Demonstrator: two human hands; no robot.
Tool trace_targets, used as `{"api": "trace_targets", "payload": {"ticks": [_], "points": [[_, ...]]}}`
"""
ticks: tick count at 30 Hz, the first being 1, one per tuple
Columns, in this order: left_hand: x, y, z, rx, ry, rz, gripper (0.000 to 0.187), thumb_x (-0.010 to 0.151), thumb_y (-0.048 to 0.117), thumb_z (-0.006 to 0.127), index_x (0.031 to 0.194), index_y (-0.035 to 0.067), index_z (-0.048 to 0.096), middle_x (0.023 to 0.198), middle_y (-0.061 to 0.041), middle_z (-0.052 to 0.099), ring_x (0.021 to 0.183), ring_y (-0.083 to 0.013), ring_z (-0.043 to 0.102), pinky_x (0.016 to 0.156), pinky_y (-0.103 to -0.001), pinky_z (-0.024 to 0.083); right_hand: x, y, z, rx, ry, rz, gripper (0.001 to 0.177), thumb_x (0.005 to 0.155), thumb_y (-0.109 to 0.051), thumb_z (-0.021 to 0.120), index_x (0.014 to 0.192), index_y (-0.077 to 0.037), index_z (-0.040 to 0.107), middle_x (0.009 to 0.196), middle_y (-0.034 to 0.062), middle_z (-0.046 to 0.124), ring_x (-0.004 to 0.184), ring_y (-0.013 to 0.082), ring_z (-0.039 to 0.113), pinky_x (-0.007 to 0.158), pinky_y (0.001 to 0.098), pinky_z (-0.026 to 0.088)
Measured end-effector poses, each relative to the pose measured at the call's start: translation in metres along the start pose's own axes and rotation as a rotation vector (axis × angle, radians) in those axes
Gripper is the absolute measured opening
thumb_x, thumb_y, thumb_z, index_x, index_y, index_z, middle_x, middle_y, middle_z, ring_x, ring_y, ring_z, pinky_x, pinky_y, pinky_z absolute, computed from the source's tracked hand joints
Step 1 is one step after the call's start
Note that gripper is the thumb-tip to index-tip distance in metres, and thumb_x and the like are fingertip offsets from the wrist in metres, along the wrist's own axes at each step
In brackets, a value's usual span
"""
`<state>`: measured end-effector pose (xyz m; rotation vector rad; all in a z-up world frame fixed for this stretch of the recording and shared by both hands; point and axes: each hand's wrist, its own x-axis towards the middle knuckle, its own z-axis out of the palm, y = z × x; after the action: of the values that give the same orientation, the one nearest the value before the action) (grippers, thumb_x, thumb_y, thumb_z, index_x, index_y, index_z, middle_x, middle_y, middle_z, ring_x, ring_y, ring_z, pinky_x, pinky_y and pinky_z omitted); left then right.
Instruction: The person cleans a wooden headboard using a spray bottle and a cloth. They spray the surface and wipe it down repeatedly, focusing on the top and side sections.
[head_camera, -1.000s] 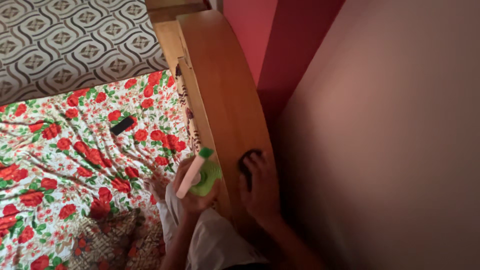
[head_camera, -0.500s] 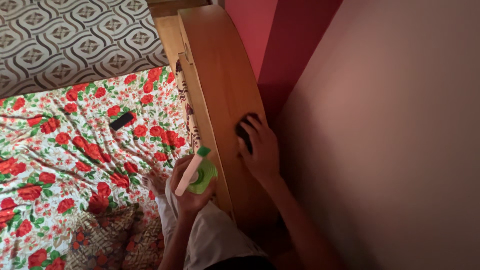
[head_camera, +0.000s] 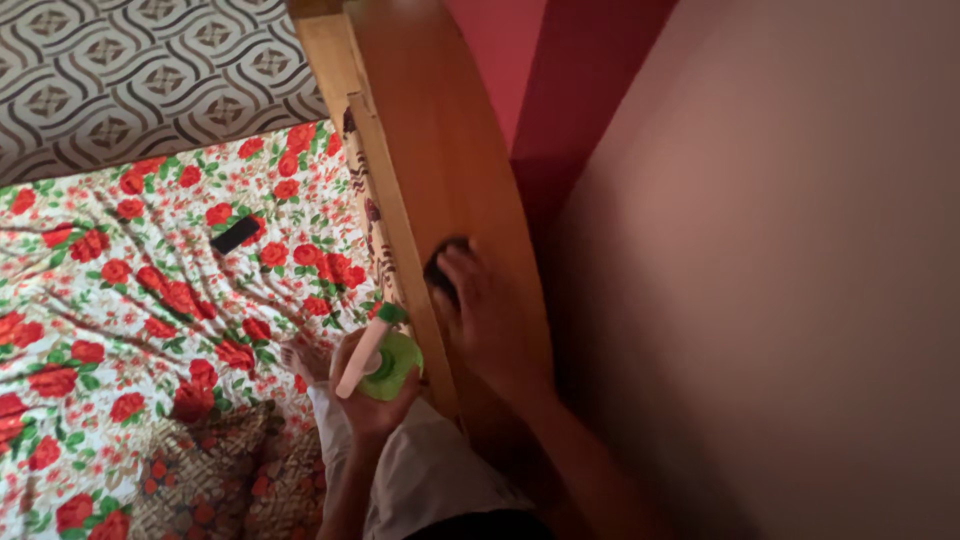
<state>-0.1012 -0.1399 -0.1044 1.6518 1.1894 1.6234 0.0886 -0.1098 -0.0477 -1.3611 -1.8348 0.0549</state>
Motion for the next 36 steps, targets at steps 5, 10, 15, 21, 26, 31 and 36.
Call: {"api": "trace_targets", "payload": {"ticks": [5, 10, 15, 21, 26, 31, 36], "points": [[-0.004, -0.008, -0.001, 0.063, 0.014, 0.002, 0.069, 0.070, 0.023, 0.087, 0.129, -0.002, 0.059, 0.119, -0.013, 0.068, 0.110, -0.0251, 0.067, 0.098, -0.038, 0.053, 0.020, 0.029, -0.017, -0.116, 0.121, 0.042, 0.036, 0.104, -0.018, 0.065, 0.136, -0.002, 0.056, 0.144, 0.0180, 0.058, 0.144, 0.0398, 0.047, 0.118, 0.0494, 0.040], [-0.012, -0.014, -0.003, -0.059, -0.049, -0.016, 0.068, 0.073, 0.021, 0.084, 0.132, -0.002, 0.058, 0.121, -0.014, 0.067, 0.113, -0.0263, 0.067, 0.099, -0.039, 0.053, -0.040, 0.017, -0.017, -0.247, 0.173, 0.097, 0.036, 0.104, -0.015, 0.062, 0.136, 0.001, 0.057, 0.144, 0.0212, 0.056, 0.145, 0.0444, 0.044, 0.116, 0.0535, 0.038], [-0.016, -0.017, -0.009, 0.103, -0.049, -0.028, 0.066, 0.064, 0.020, 0.087, 0.122, -0.001, 0.062, 0.105, -0.009, 0.066, 0.096, -0.0220, 0.067, 0.087, -0.036, 0.054, -0.074, -0.017, -0.008, -0.297, -0.031, 0.180, 0.036, 0.095, -0.018, 0.064, 0.128, -0.003, 0.061, 0.139, 0.0184, 0.058, 0.138, 0.0435, 0.046, 0.112, 0.0558, 0.038], [-0.020, -0.028, -0.011, -0.056, -0.045, -0.043, 0.074, 0.074, 0.021, 0.085, 0.136, -0.003, 0.052, 0.122, -0.013, 0.066, 0.111, -0.0238, 0.066, 0.096, -0.037, 0.054, -0.013, -0.022, 0.004, -0.055, 0.013, -0.043, 0.032, 0.104, -0.016, 0.061, 0.134, -0.005, 0.062, 0.142, 0.0157, 0.059, 0.144, 0.0394, 0.048, 0.117, 0.0497, 0.042], [-0.022, -0.036, -0.013, -0.028, -0.036, -0.017, 0.078, 0.071, 0.021, 0.087, 0.136, -0.004, 0.050, 0.122, -0.014, 0.063, 0.111, -0.0251, 0.065, 0.095, -0.037, 0.054, 0.028, -0.006, -0.010, -0.116, 0.016, 0.003, 0.032, 0.104, -0.019, 0.062, 0.132, -0.004, 0.060, 0.140, 0.0154, 0.060, 0.140, 0.0376, 0.051, 0.112, 0.0493, 0.043], [-0.021, -0.028, -0.015, -0.012, -0.030, 0.033, 0.072, 0.070, 0.020, 0.086, 0.131, -0.004, 0.055, 0.118, -0.013, 0.063, 0.107, -0.0243, 0.065, 0.094, -0.036, 0.053, 0.008, 0.008, -0.021, -0.190, 0.144, 0.072, 0.032, 0.104, -0.015, 0.061, 0.133, -0.003, 0.059, 0.140, 0.0172, 0.059, 0.137, 0.0397, 0.051, 0.111, 0.0503, 0.043], [-0.018, -0.011, -0.013, -0.040, -0.022, 0.009, 0.064, 0.070, 0.018, 0.085, 0.126, -0.002, 0.059, 0.111, -0.011, 0.065, 0.100, -0.0223, 0.066, 0.090, -0.035, 0.054, -0.049, -0.009, -0.019, -0.232, 0.147, 0.086, 0.033, 0.101, -0.012, 0.061, 0.132, 0.000, 0.057, 0.142, 0.0198, 0.055, 0.143, 0.0440, 0.046, 0.116, 0.0523, 0.040]]}}
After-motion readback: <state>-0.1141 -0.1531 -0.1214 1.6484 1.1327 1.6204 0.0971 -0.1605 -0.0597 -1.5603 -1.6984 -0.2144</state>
